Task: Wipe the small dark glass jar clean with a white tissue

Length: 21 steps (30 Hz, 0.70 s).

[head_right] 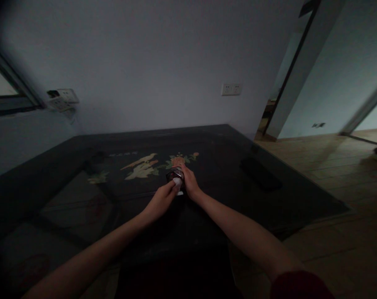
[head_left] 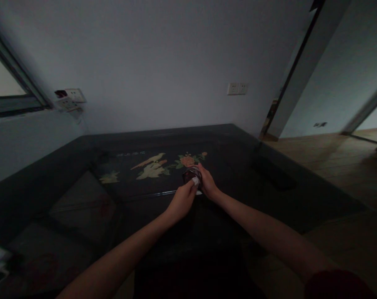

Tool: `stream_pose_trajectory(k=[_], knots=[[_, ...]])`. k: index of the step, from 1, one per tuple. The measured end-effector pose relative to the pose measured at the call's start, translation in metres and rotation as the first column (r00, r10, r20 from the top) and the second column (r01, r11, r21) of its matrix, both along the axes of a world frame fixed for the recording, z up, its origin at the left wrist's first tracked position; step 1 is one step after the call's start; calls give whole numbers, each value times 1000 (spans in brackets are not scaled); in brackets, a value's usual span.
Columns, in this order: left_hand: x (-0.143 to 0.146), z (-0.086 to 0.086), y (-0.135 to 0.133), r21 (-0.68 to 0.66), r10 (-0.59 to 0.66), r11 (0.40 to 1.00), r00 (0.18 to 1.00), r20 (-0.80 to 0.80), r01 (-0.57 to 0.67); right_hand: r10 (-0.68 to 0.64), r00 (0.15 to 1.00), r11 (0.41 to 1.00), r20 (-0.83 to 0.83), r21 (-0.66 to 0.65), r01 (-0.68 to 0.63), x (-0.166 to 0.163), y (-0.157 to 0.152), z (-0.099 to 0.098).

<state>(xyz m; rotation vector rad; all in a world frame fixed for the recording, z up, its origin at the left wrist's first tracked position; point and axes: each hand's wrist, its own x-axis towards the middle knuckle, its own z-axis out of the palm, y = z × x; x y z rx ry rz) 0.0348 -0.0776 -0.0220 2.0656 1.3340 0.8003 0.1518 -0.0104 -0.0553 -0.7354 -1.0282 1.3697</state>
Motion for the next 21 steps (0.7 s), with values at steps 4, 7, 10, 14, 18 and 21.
stream_pose_trajectory(k=[4,7,10,14,18,21], knots=[[1,-3,7,-49,31,999,980,199,-22,-16,1000,1000,1,10,16,-1,1,-1],[-1,-2,3,-23,13,1000,991,130,-10,-14,1000,1000,3,1,14,-1,1,-1],[-3,3,-4,60,-48,997,985,-166,58,0,1000,1000,22,4,0,-1,0,-1],[-6,3,-6,229,-16,957,825,-565,176,6,999,999,47,36,-8,-1,-1,-1],[-5,-7,0,351,90,906,703,-706,236,-11,999,998,43,59,8,-1,1,-2],[-5,-11,2,365,107,898,684,-721,245,-23,999,999,28,44,21,-1,3,-4]])
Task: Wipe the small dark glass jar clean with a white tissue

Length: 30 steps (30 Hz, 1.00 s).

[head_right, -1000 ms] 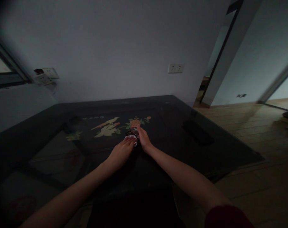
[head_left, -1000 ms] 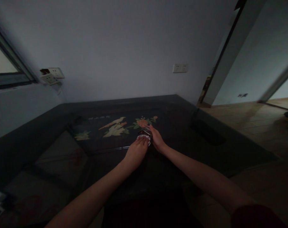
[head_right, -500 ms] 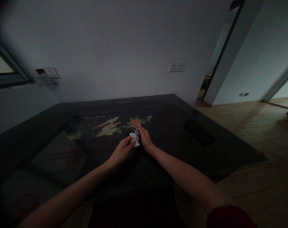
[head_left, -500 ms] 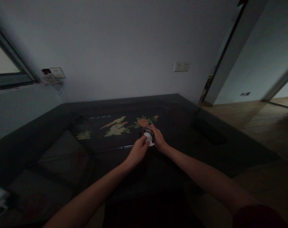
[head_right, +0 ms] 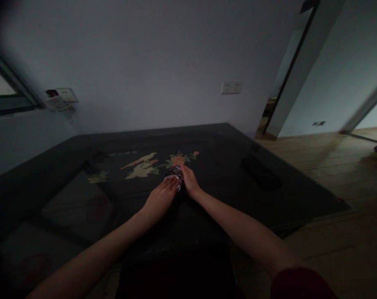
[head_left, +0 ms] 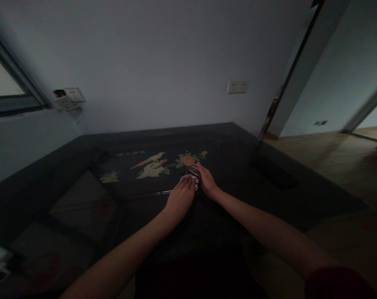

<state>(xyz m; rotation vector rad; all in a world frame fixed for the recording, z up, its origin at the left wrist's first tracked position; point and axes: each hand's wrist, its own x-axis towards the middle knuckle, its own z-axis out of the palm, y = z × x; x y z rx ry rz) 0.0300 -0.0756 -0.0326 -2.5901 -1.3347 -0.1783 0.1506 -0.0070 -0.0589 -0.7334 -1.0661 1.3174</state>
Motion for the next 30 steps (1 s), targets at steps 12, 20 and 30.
stream_pose_trajectory(k=[12,20,30], knots=[[1,14,-2,-392,223,916,711,667,81,12,999,1000,43,15,-13,1,-2,-2],[-1,11,7,-427,280,894,576,768,136,-2,999,1000,54,31,1,1,-1,-3],[-1,23,-8,-137,-4,990,996,94,17,37,995,999,95,18,-39,0,-5,3]])
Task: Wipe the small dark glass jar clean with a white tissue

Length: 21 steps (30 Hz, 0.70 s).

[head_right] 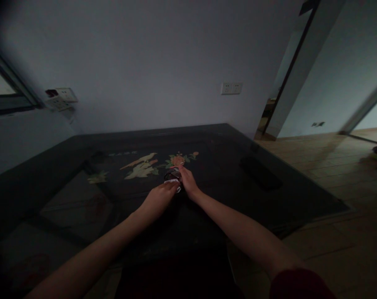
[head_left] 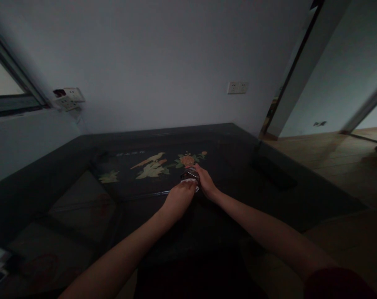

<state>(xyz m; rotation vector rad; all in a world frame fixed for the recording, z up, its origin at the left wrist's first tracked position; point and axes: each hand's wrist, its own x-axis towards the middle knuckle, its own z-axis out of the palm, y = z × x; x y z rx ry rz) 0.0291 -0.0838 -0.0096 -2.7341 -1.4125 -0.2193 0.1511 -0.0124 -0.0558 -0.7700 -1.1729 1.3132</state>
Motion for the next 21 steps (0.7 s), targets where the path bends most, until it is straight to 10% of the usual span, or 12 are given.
stream_pose_trajectory(k=[6,13,21], knots=[[-1,-2,3,23,-9,1000,995,-103,11,-2,999,999,32,37,1,0,-1,2],[-3,-8,2,-138,57,990,974,221,-27,10,1000,1000,-7,-5,-10,-1,-1,2],[-1,-9,15,-394,235,910,623,746,129,-12,1000,1000,-22,-10,12,1,0,0]])
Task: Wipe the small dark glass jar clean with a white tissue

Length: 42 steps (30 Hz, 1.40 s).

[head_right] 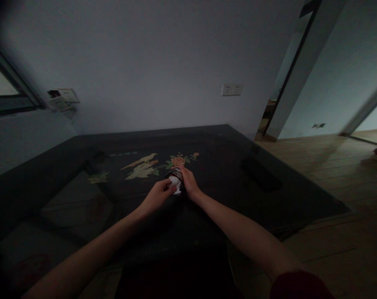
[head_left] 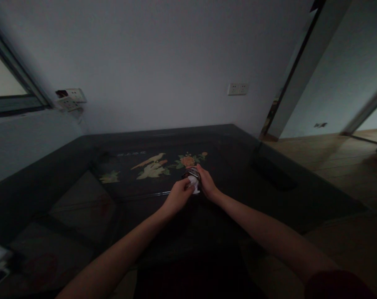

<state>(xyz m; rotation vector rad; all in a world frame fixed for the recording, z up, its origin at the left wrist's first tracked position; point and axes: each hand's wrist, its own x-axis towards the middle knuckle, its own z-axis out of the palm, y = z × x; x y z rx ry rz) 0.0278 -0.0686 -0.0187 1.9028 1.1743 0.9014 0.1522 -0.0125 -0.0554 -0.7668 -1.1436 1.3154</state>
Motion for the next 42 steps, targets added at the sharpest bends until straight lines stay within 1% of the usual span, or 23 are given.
stream_pose_trajectory(k=[2,4,6,7,9,11,13,15,17,19,21,23,25,27,29,32,34,36,38,42], knots=[[0,-1,1,-19,9,1000,1000,29,-8,1,1000,1000,2,-7,-1,0,0,0],[0,-1,0,-13,22,1000,1000,15,-22,1,1000,1000,7,-14,-1,0,-1,1],[-1,-1,-3,37,26,999,996,-90,-23,-2,1000,1000,12,-16,2,0,-1,1],[-1,0,-5,75,25,997,984,-179,-12,0,1000,1000,14,-15,0,0,-2,1],[-1,2,-9,159,24,986,916,-400,44,5,1000,1000,18,-3,-5,-1,-2,2],[-2,4,-12,233,42,965,801,-597,122,13,1000,1000,23,7,-13,-1,-2,2],[-3,5,-13,293,83,938,704,-706,184,23,999,1000,23,2,-23,-1,-1,3],[-4,6,-11,344,117,910,653,-749,232,41,999,998,21,-39,-40,1,1,4],[-6,7,-10,371,126,887,630,-767,274,83,996,990,22,-114,-80,4,2,6],[-8,7,-8,376,124,878,618,-777,297,157,987,967,10,-204,-152,7,2,9],[-11,8,-8,375,129,881,618,-776,287,246,969,928,-27,-284,-243,11,2,14],[-15,9,-6,372,136,893,640,-757,251,325,943,883,-69,-336,-329,15,1,20],[-20,12,-3,363,147,914,686,-713,182,392,915,852,-97,-335,-401,19,-1,27],[-25,16,1,353,178,933,762,-623,71,443,891,843,-100,-290,-452,22,-3,33],[-29,18,6,339,218,940,849,-481,-49,454,887,854,-85,-245,-460,22,-6,35],[-30,20,11,265,255,946,935,-245,-188,386,921,897,-51,-212,-388,16,-11,32],[-28,20,11,179,240,959,966,-100,-219,316,948,929,-35,-190,-317,8,-16,26],[-25,19,10,101,212,972,977,20,-213,255,967,951,-29,-172,-256,0,-20,20],[-22,18,9,53,214,974,974,80,-218,207,978,963,-41,-168,-211,-7,-24,16],[-20,16,8,32,211,976,973,93,-215,150,985,981,-87,-109,-159,-11,-27,12]])
